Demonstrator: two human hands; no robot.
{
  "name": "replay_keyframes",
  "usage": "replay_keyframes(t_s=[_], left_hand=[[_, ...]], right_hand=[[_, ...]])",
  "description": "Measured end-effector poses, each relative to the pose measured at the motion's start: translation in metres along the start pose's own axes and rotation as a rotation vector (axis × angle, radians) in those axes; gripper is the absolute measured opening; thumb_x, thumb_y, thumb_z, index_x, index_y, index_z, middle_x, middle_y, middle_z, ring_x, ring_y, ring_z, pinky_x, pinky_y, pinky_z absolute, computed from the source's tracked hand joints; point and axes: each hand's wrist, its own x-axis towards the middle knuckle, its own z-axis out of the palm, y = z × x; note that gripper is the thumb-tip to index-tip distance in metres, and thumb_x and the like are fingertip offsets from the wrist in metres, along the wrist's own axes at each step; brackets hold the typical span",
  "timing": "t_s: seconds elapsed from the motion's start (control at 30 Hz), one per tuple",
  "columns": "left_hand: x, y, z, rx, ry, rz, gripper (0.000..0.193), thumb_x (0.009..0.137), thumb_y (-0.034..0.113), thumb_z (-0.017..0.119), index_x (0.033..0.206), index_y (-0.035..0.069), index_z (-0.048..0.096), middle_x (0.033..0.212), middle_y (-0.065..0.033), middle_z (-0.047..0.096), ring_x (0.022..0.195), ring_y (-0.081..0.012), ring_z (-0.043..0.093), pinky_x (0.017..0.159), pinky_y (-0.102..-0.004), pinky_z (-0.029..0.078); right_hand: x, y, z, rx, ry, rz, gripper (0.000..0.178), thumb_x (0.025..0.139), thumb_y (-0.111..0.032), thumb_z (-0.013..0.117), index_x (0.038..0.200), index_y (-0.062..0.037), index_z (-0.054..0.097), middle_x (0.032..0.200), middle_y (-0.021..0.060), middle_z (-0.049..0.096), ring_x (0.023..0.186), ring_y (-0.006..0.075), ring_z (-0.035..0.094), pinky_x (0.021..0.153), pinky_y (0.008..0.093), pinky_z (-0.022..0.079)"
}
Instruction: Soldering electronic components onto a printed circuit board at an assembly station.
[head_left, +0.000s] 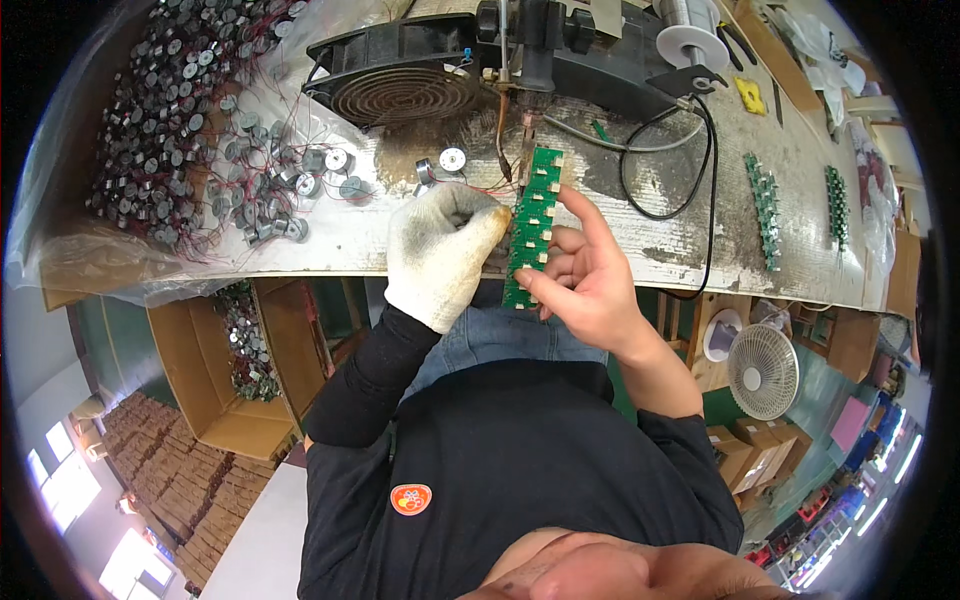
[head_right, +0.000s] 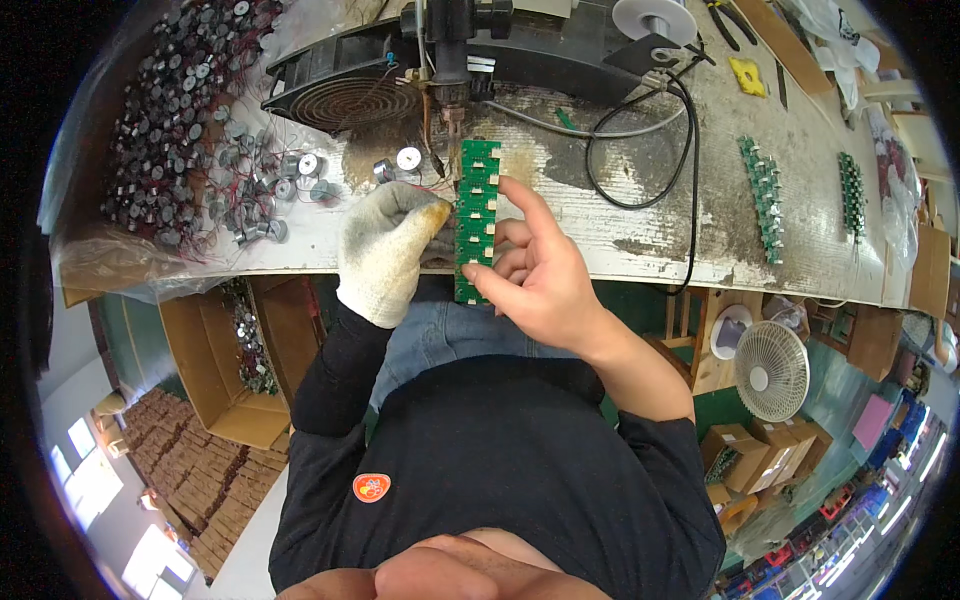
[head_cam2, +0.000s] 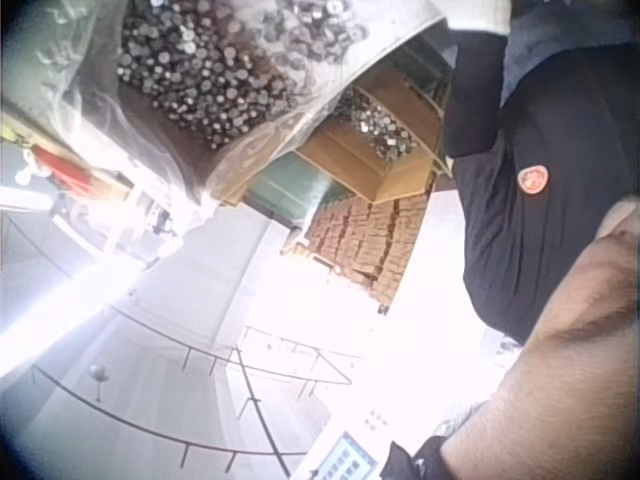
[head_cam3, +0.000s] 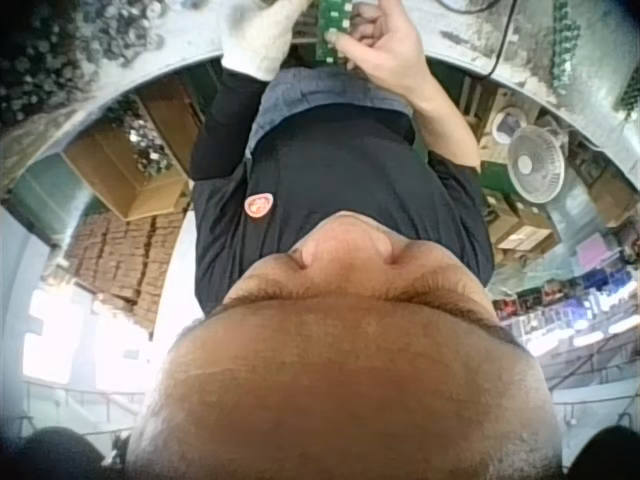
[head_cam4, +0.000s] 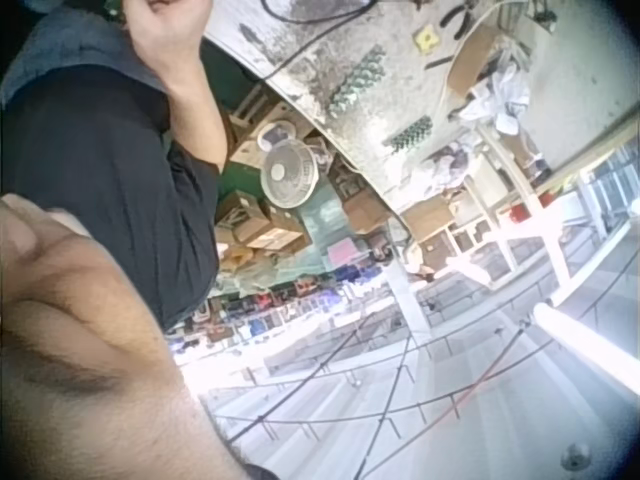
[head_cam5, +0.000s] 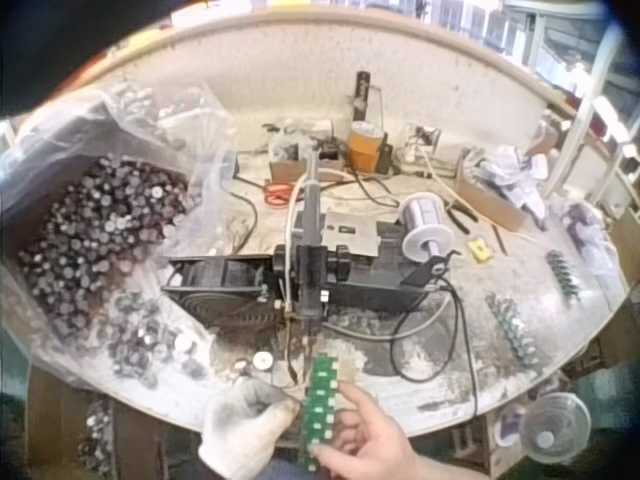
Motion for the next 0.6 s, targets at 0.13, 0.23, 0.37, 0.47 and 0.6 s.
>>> replay_keyframes(t_s=[0.13, 0.23, 0.37, 0.47, 0.6], left_hand=[[0.003, 0.000, 0.000, 0.036, -0.013, 0.014, 0.016, 0.082, 0.012, 0.065, 0.084, -0.004, 0.065, 0.071, -0.0065, 0.065, 0.066, -0.0102, 0.060, 0.059, -0.0248, 0.047], [0.002, 0.001, -0.003, 0.050, -0.042, -0.010, 0.015, 0.082, 0.010, 0.064, 0.087, -0.004, 0.065, 0.076, -0.0077, 0.065, 0.066, -0.0108, 0.061, 0.060, -0.0255, 0.048], [-0.012, -0.004, -0.026, 0.410, 0.117, 0.371, 0.020, 0.075, 0.003, 0.069, 0.092, -0.001, 0.060, 0.089, -0.0109, 0.062, 0.072, -0.0179, 0.062, 0.063, -0.0293, 0.050], [-0.008, -0.008, -0.040, 0.700, 0.135, 0.712, 0.028, 0.066, 0.000, 0.070, 0.090, 0.004, 0.056, 0.093, -0.0140, 0.058, 0.085, -0.0321, 0.059, 0.075, -0.0379, 0.048], [0.002, 0.002, -0.045, 0.570, 0.092, 0.827, 0.025, 0.068, 0.004, 0.070, 0.091, 0.006, 0.060, 0.098, -0.0150, 0.060, 0.091, -0.0322, 0.060, 0.078, -0.0375, 0.048]], right_hand=[[0.001, -0.003, -0.001, 0.010, 0.010, -0.002, 0.077, 0.081, 0.007, 0.063, 0.144, -0.0026, 0.019, 0.099, 0.0139, 0.062, 0.065, 0.0079, 0.059, 0.050, 0.0204, 0.047], [0.001, -0.003, 0.000, -0.006, 0.018, -0.001, 0.077, 0.081, 0.007, 0.063, 0.144, -0.0023, 0.019, 0.099, 0.0136, 0.061, 0.065, 0.0079, 0.059, 0.049, 0.0203, 0.046], [0.005, -0.006, -0.001, 0.029, 0.040, 0.003, 0.077, 0.082, 0.006, 0.062, 0.144, -0.0029, 0.017, 0.099, 0.0126, 0.060, 0.064, 0.0080, 0.058, 0.048, 0.0201, 0.046], [0.009, -0.008, -0.003, -0.009, 0.086, -0.004, 0.077, 0.081, 0.006, 0.063, 0.143, -0.0030, 0.018, 0.100, 0.0126, 0.060, 0.065, 0.0097, 0.059, 0.047, 0.0210, 0.049], [0.013, -0.004, -0.006, -0.118, 0.193, -0.047, 0.072, 0.082, 0.006, 0.062, 0.141, 0.0012, 0.021, 0.106, 0.0153, 0.060, 0.064, 0.0098, 0.059, 0.046, 0.0204, 0.049]])
